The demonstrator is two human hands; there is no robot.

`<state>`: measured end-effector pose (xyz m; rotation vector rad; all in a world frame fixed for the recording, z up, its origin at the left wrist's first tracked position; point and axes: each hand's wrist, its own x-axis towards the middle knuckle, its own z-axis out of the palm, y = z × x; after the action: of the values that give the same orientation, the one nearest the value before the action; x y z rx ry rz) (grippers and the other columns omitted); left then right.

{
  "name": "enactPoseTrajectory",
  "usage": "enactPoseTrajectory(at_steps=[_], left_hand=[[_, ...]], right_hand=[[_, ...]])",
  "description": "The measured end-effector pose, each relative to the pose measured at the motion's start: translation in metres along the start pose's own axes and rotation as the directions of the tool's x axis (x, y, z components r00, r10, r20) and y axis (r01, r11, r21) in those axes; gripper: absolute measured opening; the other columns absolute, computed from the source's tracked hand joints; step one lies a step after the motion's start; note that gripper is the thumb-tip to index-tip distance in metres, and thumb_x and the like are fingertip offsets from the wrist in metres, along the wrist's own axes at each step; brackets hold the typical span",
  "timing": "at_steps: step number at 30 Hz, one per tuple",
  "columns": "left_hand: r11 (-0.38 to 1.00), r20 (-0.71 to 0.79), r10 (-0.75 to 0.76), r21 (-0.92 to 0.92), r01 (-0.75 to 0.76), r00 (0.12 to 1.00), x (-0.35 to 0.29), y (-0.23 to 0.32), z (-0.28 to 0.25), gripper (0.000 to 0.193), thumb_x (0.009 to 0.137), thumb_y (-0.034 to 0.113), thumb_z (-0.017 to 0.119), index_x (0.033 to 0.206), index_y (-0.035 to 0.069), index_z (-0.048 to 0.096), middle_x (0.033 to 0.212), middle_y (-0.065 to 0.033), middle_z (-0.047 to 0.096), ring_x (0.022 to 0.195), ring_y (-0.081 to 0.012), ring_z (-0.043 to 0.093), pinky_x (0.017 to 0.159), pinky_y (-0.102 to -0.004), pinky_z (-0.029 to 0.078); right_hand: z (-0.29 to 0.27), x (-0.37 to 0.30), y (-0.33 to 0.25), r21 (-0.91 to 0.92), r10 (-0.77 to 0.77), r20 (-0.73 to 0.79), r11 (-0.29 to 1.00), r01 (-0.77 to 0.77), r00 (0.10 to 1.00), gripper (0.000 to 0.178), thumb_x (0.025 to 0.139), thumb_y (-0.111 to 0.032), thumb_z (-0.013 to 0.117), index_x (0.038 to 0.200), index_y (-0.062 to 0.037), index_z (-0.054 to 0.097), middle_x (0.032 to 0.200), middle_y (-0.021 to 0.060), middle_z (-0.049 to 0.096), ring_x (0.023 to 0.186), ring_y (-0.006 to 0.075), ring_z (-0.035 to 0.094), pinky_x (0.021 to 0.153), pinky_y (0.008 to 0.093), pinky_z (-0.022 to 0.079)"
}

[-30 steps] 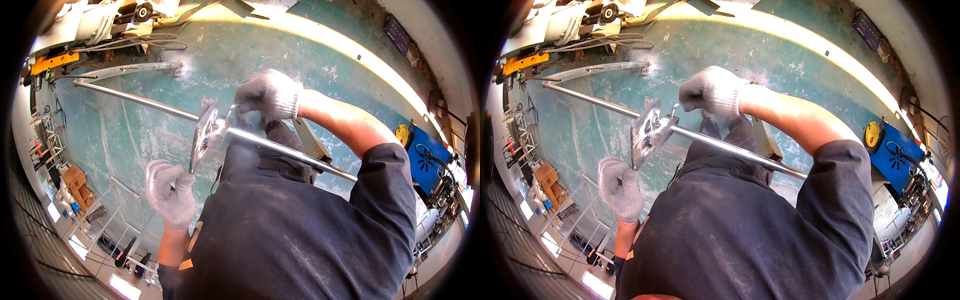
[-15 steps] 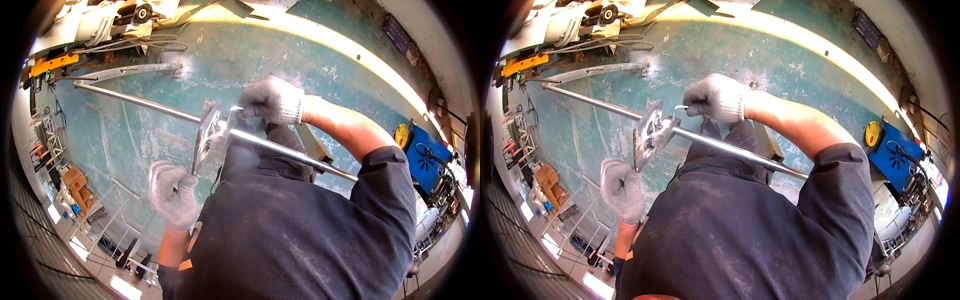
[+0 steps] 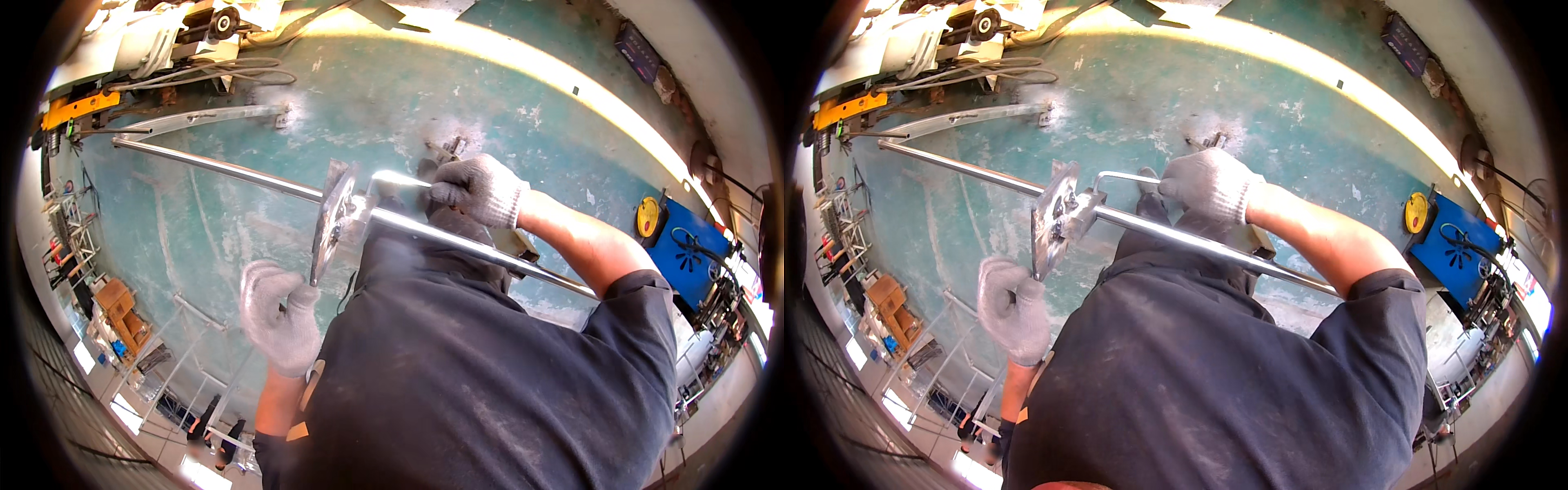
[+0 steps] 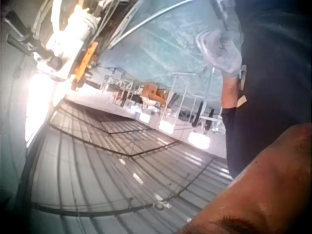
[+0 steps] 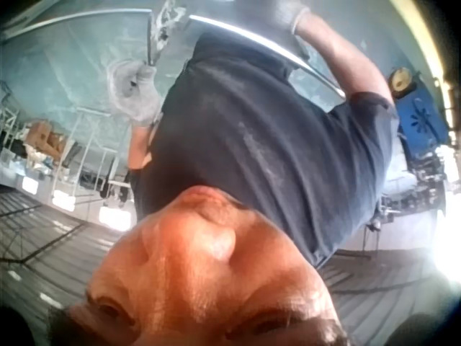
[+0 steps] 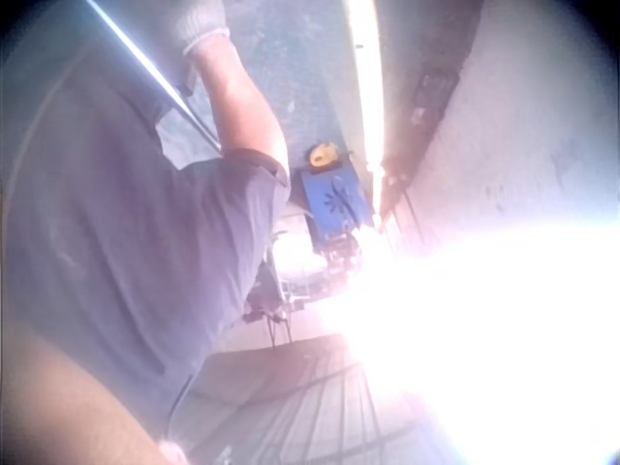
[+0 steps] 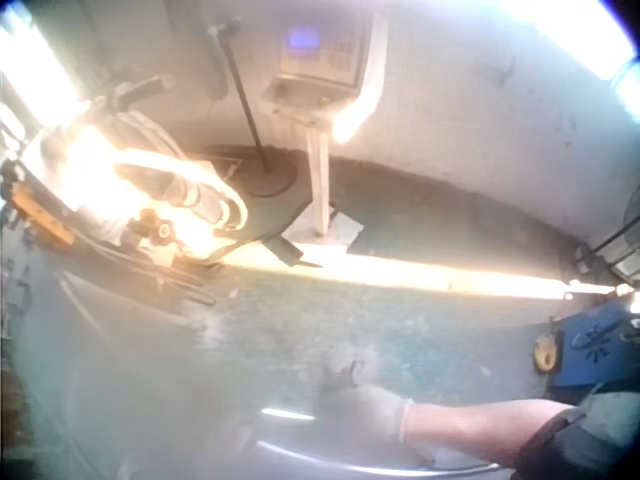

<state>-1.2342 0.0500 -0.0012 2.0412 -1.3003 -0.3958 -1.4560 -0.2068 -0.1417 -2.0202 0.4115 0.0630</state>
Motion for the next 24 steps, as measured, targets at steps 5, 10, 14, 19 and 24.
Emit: enactPoseTrajectory(at_steps=[5, 10, 14, 19, 24], left_hand=[[1.0, -0.014, 0.03, 0.01, -0.03, 0.999, -0.005, -0.005, 0.001, 0.02, 0.083, -0.007, 0.076, 0.093, 0.004, 0.062, 0.087, -0.0077, 0.058, 0.088, -0.0281, 0.059, 0.082, -0.0402, 0.049], [0.994, -0.05, 0.109, 0.013, -0.109, 0.993, -0.009, -0.012, 0.005, 0.021, 0.085, -0.006, 0.077, 0.093, 0.005, 0.061, 0.086, -0.0073, 0.058, 0.088, -0.0282, 0.059, 0.081, -0.0401, 0.049], [0.995, -0.094, 0.089, -0.029, -0.092, 0.992, -0.009, -0.013, 0.009, 0.025, 0.078, -0.001, 0.082, 0.093, 0.009, 0.065, 0.087, -0.0066, 0.062, 0.086, -0.0322, 0.061, 0.084, -0.0457, 0.052], [0.991, -0.12, 0.093, -0.081, -0.103, 0.988, -0.011, -0.016, 0.01, 0.026, 0.077, -0.002, 0.083, 0.095, 0.009, 0.067, 0.087, -0.0063, 0.061, 0.086, -0.0319, 0.06, 0.085, -0.0463, 0.053], [0.988, -0.13, 0.12, -0.08, -0.132, 0.984, -0.011, -0.021, 0.01, 0.028, 0.076, -0.004, 0.083, 0.095, 0.008, 0.067, 0.088, -0.0062, 0.061, 0.086, -0.0322, 0.061, 0.085, -0.0463, 0.053]], right_hand=[[-0.016, -0.016, -0.037, -0.075, 0.211, 0.088, 0.976, -0.205, 0.974, 0.019, 0.104, -0.019, 0.075, 0.115, -0.0052, 0.082, 0.093, 0.0203, 0.078, 0.083, 0.0277, 0.076, 0.079, 0.0437, 0.059], [-0.035, -0.022, -0.086, 0.07, 0.485, 0.068, 0.869, -0.489, 0.872, 0.036, 0.102, -0.009, 0.068, 0.138, -0.007, 0.075, 0.102, 0.0234, 0.08, 0.089, 0.0236, 0.078, 0.085, 0.0419, 0.06], [-0.046, -0.035, -0.12, 0.113, 0.448, -0.015, 0.889, -0.443, 0.894, 0.047, 0.1, -0.004, 0.068, 0.146, -0.0082, 0.07, 0.102, 0.0201, 0.08, 0.086, 0.0221, 0.076, 0.082, 0.0389, 0.06], [-0.036, -0.057, -0.105, 0.205, 0.279, -0.093, 0.945, -0.256, 0.956, 0.046, 0.097, 0.001, 0.068, 0.142, -0.0052, 0.071, 0.093, 0.0148, 0.077, 0.084, 0.015, 0.072, 0.082, 0.0358, 0.06], [-0.03, -0.063, -0.103, 0.127, 0.336, -0.137, 0.939, -0.32, 0.932, 0.04, 0.097, -0.004, 0.073, 0.137, -0.0039, 0.071, 0.082, 0.0117, 0.075, 0.071, 0.0142, 0.07, 0.071, 0.035, 0.059]])
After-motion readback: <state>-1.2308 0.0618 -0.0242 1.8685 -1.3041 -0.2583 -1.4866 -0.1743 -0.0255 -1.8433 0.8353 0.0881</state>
